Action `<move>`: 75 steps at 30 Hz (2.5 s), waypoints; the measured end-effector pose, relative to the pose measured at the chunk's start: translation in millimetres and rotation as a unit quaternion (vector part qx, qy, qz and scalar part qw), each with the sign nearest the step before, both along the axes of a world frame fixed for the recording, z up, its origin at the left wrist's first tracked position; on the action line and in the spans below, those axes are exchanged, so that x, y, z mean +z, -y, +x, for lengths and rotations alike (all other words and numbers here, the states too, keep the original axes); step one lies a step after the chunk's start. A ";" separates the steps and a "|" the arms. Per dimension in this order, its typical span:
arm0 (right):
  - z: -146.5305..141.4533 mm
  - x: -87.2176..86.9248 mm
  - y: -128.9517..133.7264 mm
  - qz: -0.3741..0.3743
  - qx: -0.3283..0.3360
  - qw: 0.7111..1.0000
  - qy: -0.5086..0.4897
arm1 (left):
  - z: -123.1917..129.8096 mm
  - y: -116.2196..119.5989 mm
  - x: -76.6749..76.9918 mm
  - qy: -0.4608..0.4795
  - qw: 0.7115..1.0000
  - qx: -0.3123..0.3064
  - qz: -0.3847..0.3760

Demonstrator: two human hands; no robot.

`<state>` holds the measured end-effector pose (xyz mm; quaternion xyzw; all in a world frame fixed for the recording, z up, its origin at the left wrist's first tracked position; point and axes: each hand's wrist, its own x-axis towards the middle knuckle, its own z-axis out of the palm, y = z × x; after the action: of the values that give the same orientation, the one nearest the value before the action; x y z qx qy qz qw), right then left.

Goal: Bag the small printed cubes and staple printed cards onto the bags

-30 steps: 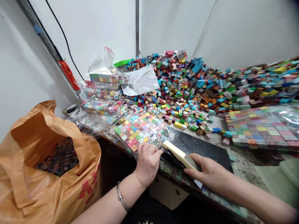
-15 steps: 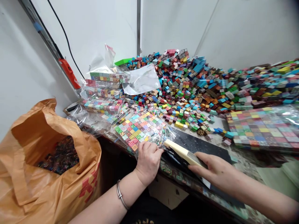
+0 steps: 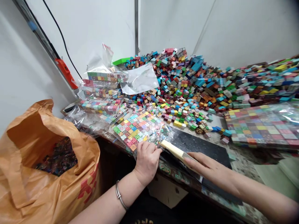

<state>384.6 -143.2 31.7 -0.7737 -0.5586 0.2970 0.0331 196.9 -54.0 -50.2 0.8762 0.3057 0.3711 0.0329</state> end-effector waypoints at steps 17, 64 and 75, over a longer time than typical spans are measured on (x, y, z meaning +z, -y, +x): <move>-10.7 2.5 -25.1 -0.129 0.004 0.990 0.055 | 1.8 -0.3 -1.2 0.006 1.000 0.005 -0.006; -18.9 -26.4 -17.0 -0.154 -0.109 0.957 -0.220 | -1.7 -3.8 -7.6 0.043 0.999 -0.023 -0.022; -22.6 -16.3 -16.9 -0.211 -0.153 0.914 -0.310 | -1.3 -3.9 -2.7 0.045 0.999 -0.023 -0.017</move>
<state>362.0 -126.3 15.4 -0.7079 -0.3197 0.6239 0.0859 195.6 -50.1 -52.9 0.8649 0.2897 0.4040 0.0698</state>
